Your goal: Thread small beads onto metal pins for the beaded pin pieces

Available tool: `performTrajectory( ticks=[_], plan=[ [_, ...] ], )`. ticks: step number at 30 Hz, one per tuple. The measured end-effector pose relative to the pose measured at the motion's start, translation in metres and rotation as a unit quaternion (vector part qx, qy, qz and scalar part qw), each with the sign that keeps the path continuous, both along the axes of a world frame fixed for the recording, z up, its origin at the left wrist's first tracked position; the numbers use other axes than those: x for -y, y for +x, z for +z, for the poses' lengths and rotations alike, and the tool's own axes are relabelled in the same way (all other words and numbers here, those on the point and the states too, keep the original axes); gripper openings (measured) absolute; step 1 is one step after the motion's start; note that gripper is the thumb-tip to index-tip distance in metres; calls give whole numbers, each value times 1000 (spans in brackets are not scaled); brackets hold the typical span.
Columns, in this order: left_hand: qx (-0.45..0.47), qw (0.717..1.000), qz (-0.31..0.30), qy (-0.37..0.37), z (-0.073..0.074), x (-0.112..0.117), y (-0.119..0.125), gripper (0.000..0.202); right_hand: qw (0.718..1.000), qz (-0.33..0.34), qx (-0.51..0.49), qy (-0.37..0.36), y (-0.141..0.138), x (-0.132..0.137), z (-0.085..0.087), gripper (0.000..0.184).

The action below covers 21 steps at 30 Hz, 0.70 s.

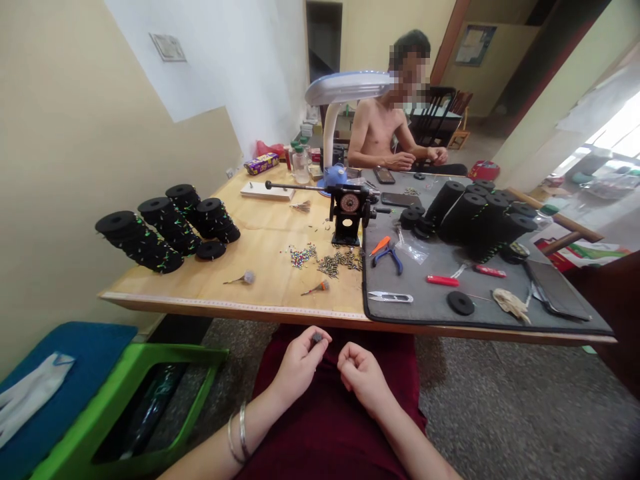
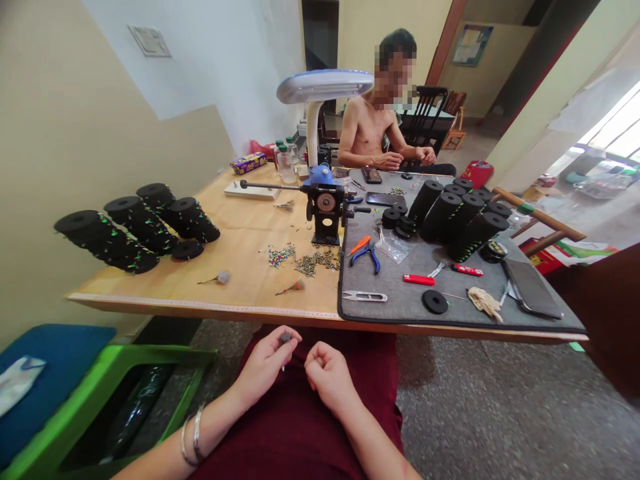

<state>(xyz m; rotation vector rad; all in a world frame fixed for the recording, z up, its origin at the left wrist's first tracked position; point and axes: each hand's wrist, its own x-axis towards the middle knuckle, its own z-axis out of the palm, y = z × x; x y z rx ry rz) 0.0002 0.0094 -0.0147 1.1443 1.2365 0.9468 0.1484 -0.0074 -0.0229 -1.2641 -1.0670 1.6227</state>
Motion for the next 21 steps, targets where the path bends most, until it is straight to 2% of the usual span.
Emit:
performTrajectory(
  ticks=[3, 9, 11, 15, 21],
  plan=[
    [23, 1000, 9, -12, 0, -1, 0, 17, 1000, -12, -9, -8, 0, 0, 0, 9],
    [47, 995, 93, 0, 4, -11, -14, 14, 997, -49, -49, -30, 3, 1, -1, 10],
    [54, 996, 75, -14, 3, -12, -19, 15, 994, -53, -81, -40, 5, 1, 1, 11],
    [57, 997, -6, -53, 3, -7, -23, 19, 991, -57, -109, -46, 6, 1, 4, 20],
    [51, 992, -79, -89, 15, -2, -10, 27, 998, -51, -21, -11, 5, 2, 5, 25]
  ],
)
